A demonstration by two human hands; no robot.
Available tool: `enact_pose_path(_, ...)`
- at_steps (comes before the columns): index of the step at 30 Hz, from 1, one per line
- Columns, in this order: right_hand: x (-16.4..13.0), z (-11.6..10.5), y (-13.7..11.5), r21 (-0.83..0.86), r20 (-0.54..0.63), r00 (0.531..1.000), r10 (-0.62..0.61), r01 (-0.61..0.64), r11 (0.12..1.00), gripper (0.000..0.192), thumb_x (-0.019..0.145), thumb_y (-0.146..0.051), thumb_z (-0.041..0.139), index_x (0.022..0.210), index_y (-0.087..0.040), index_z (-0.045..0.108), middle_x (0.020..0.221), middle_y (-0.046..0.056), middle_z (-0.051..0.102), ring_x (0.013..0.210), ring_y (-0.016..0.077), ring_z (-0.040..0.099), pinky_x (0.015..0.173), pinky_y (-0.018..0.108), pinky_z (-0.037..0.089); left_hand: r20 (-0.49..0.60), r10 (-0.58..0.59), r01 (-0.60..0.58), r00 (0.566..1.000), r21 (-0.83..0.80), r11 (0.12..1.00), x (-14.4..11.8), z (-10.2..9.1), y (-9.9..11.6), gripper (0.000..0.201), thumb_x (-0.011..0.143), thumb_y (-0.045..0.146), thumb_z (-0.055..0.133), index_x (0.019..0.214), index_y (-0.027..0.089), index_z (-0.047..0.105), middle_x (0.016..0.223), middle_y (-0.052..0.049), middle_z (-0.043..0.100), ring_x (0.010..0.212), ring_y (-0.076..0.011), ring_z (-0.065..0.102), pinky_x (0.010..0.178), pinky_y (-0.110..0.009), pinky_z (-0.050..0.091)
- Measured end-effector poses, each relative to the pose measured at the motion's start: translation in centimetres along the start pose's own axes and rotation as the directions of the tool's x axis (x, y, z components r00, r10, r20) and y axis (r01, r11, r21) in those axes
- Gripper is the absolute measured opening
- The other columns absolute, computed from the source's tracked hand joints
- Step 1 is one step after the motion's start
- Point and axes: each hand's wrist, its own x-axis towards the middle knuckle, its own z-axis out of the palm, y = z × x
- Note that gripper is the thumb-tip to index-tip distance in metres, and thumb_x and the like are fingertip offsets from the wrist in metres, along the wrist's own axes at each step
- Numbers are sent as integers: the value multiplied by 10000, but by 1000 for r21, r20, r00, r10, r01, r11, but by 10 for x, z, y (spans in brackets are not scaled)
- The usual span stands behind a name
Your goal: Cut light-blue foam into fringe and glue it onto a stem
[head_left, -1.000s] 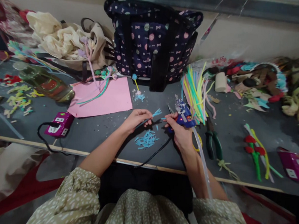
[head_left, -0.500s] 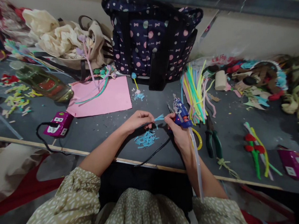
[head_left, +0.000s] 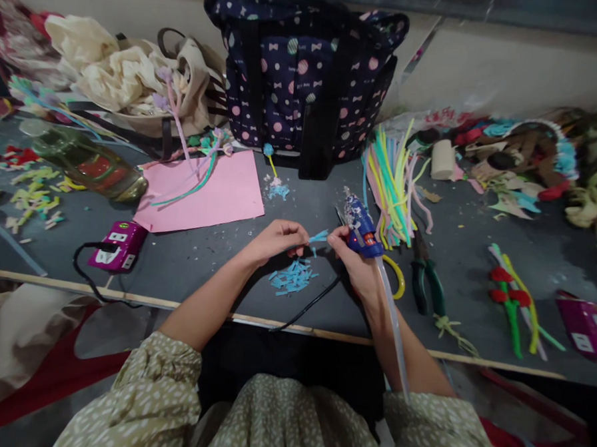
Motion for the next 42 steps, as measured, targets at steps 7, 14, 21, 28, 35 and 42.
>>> enact_pose_path(7, 0, 1, -1, 6, -9, 1000, 19, -19, 1000, 251, 756, -394, 716, 851, -213, 570, 831, -4, 618, 705, 130, 554, 686, 318, 485, 32, 25, -25, 999, 13, 1000, 0, -1, -2, 110, 754, 241, 596, 715, 148, 641, 572, -9, 602, 519, -74, 527, 531, -216, 393)
enact_pose_path(14, -1, 0, 3, -33, -10, 1000, 21, -22, 999, 249, 767, -403, 710, 870, -215, 584, 824, -4, 628, 697, 129, 559, 690, 316, 486, 44, 22, -23, 999, 21, 1000, -1, 0, -3, 117, 757, 255, 600, 721, 151, 642, 581, -12, 604, 524, -78, 526, 537, -223, 397)
enact_pose_path(21, -1, 1, 4, -54, -30, 999, -30, 28, 998, 248, 763, -414, 716, 863, -222, 595, 808, -1, 632, 685, 140, 563, 653, 313, 488, 41, 45, -45, 998, 2, 999, 0, 0, -4, 103, 759, 234, 616, 704, 156, 656, 574, -17, 602, 518, -84, 526, 527, -222, 393)
enact_pose_path(28, -1, 1, 6, -26, -48, 998, -34, 33, 999, 217, 758, -378, 721, 846, -222, 598, 804, -14, 628, 687, 124, 563, 672, 295, 484, 32, 40, -40, 999, 13, 999, -1, 1, -2, 108, 764, 235, 623, 705, 154, 664, 561, -15, 600, 510, -83, 520, 522, -218, 385)
enact_pose_path(35, 0, 2, 12, -15, -44, 999, -31, 31, 999, 228, 757, -391, 719, 855, -221, 602, 807, -7, 623, 698, 132, 560, 676, 306, 493, 31, 44, -45, 999, 15, 999, -1, 0, -3, 112, 760, 239, 614, 711, 148, 657, 565, -14, 599, 509, -80, 516, 528, -218, 388)
enact_pose_path(42, -1, 1, 8, -33, -27, 999, -31, 30, 999, 222, 773, -397, 710, 855, -226, 594, 814, 0, 629, 688, 133, 559, 654, 301, 485, 42, 45, -45, 998, 14, 999, -1, 1, -3, 120, 779, 241, 607, 711, 154, 654, 572, -14, 595, 518, -79, 517, 522, -211, 391)
